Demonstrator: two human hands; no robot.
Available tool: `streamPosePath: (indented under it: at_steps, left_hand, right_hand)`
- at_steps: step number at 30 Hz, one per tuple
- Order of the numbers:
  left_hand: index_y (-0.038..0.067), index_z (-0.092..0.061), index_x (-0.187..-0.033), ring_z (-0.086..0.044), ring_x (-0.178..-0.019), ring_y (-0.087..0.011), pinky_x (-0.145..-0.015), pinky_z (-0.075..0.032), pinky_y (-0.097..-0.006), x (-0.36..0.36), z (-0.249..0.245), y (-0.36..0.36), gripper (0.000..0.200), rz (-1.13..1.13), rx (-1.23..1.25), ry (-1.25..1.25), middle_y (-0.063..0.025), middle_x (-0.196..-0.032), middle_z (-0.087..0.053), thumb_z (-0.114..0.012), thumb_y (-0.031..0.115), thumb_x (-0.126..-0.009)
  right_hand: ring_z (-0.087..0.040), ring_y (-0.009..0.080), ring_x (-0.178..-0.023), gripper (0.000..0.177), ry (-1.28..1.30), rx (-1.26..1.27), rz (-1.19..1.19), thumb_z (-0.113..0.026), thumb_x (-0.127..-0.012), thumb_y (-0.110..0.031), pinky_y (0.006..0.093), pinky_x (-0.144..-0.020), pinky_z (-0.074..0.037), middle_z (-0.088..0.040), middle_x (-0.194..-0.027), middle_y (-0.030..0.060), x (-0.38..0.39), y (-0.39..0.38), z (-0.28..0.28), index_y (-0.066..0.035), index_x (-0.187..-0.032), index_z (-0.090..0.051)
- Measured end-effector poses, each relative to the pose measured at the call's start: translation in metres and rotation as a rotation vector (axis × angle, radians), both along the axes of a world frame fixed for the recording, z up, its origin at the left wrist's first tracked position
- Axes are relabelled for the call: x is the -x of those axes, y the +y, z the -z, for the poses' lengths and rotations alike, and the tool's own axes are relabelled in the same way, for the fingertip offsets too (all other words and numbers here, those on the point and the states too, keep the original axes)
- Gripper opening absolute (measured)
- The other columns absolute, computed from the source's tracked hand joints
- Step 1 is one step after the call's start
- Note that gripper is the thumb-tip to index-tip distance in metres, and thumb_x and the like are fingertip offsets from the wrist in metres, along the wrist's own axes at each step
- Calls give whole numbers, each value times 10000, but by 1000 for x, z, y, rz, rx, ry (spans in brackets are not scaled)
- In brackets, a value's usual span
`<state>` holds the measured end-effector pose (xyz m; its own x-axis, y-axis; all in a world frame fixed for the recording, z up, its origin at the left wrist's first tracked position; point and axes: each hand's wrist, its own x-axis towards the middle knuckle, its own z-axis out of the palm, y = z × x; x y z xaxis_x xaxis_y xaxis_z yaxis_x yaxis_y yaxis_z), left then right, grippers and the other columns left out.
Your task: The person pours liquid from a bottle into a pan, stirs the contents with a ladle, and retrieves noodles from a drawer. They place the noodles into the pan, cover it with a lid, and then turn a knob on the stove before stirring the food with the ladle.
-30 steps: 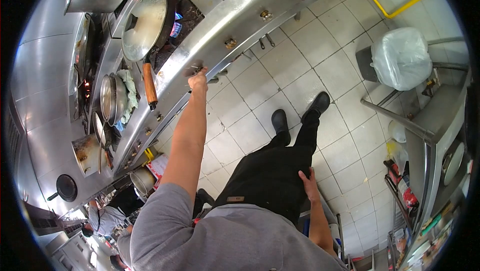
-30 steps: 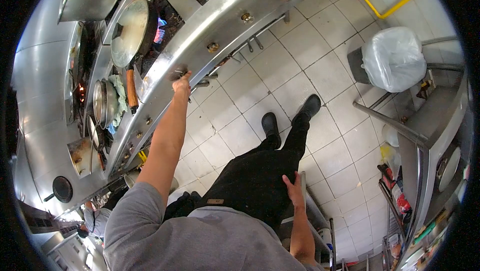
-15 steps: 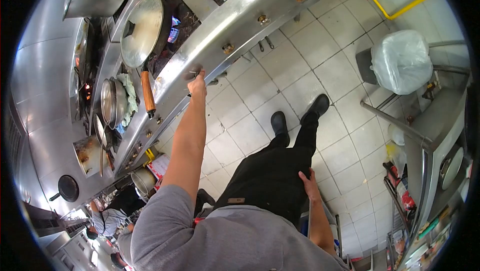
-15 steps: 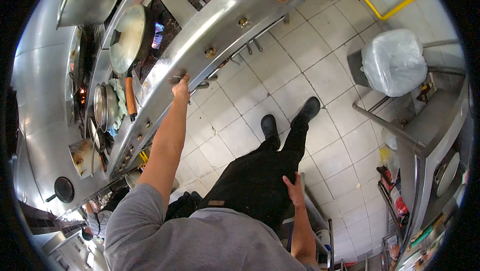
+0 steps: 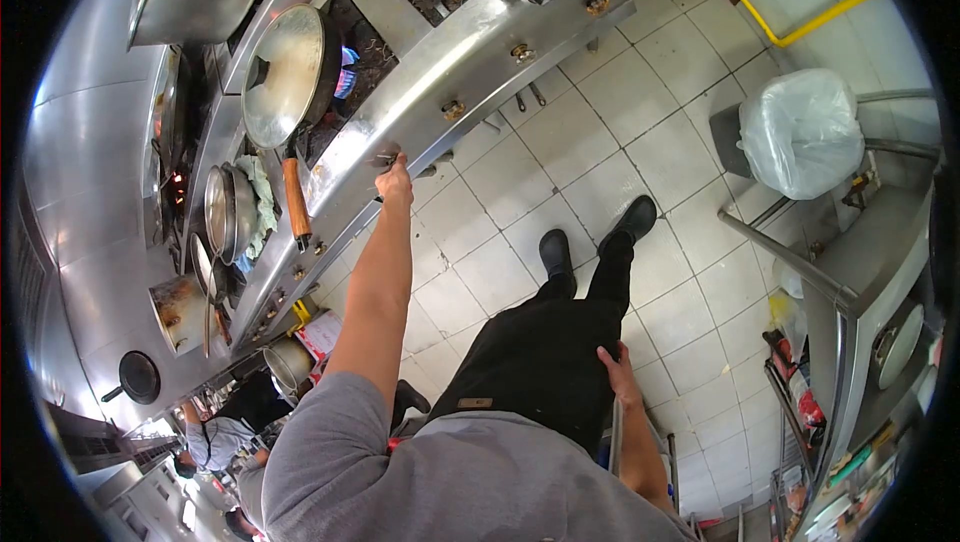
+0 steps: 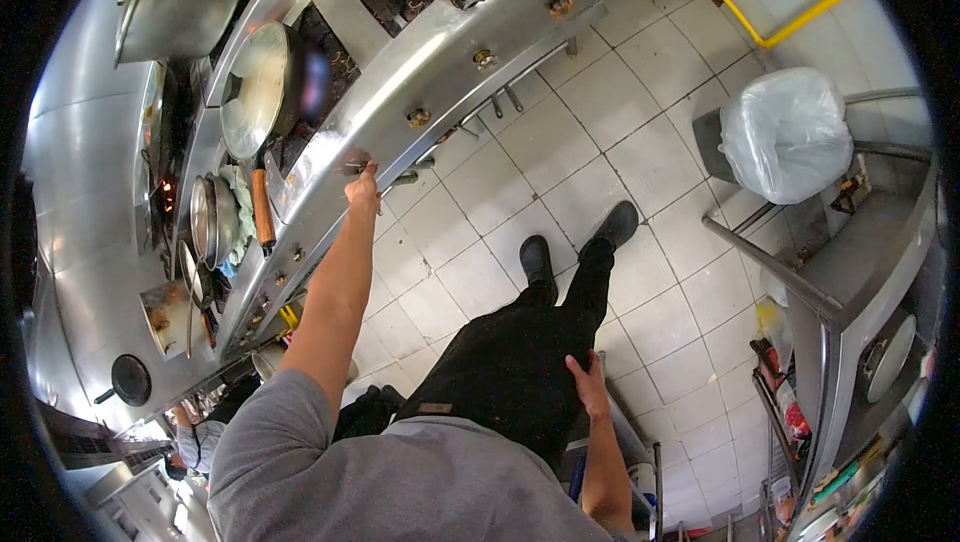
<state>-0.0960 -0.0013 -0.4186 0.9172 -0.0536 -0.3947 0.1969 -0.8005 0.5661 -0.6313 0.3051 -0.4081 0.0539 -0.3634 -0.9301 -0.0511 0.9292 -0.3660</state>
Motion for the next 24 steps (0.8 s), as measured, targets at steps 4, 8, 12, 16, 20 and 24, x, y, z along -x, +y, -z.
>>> streamPosePath:
  at_steps: [4, 8, 12, 16, 20, 24]
  left_hand:
    - [-40, -677, -860, -554, -538, -216, -494, -453, -364, 9, -11, 0, 481, 24, 21, -1, -114, -705, -634, -838, 383, -698]
    - [-54, -683, -909, -604, -612, -239, -566, -491, -368, 10, -12, -3, 519, 36, -60, -25, -138, -788, -672, -843, 391, -696]
    - [-75, -679, -984, -660, -849, -273, -742, -512, -366, -10, 14, 1, 557, 49, -52, -44, -195, -974, -691, -849, 370, -694]
    - [-64, -680, -1027, -655, -970, -278, -825, -500, -363, -1, 2, -2, 544, 30, -50, -22, -203, -1059, -685, -853, 330, -695]
    - [-44, -686, -1041, -657, -962, -266, -822, -499, -361, -10, 14, 2, 534, 72, -9, -27, -183, -1052, -692, -860, 315, -687]
    - [-43, -688, -1036, -660, -949, -252, -819, -498, -356, -20, 24, 3, 521, 92, 1, -5, -173, -1033, -698, -870, 287, -676]
  right_hand:
    - [-464, 277, -1252, 902, -24, 14, 19, -737, -825, -426, 352, -1068, -350, -463, -1382, 206, 3, 6, 12, 66, -1436, -292]
    - [-462, 279, -1254, 904, -21, 2, -2, -738, -822, -432, 353, -1068, -349, -452, -1393, 206, 4, 5, 15, 63, -1435, -294]
    - [-462, 279, -1253, 906, -9, 8, -4, -738, -821, -438, 354, -1065, -351, -457, -1383, 209, 5, 9, 24, 60, -1435, -295]
    - [-462, 277, -1250, 905, -7, 4, -18, -735, -823, -437, 353, -1061, -350, -463, -1370, 217, 6, 9, 27, 71, -1429, -295]
    - [-465, 277, -1244, 903, -8, 9, -19, -733, -825, -432, 351, -1058, -351, -467, -1362, 219, 4, 4, 20, 83, -1423, -296]
    - [-468, 275, -1238, 900, -27, 6, 7, -731, -825, -428, 349, -1057, -352, -469, -1357, 218, 1, 0, 16, 84, -1423, -294]
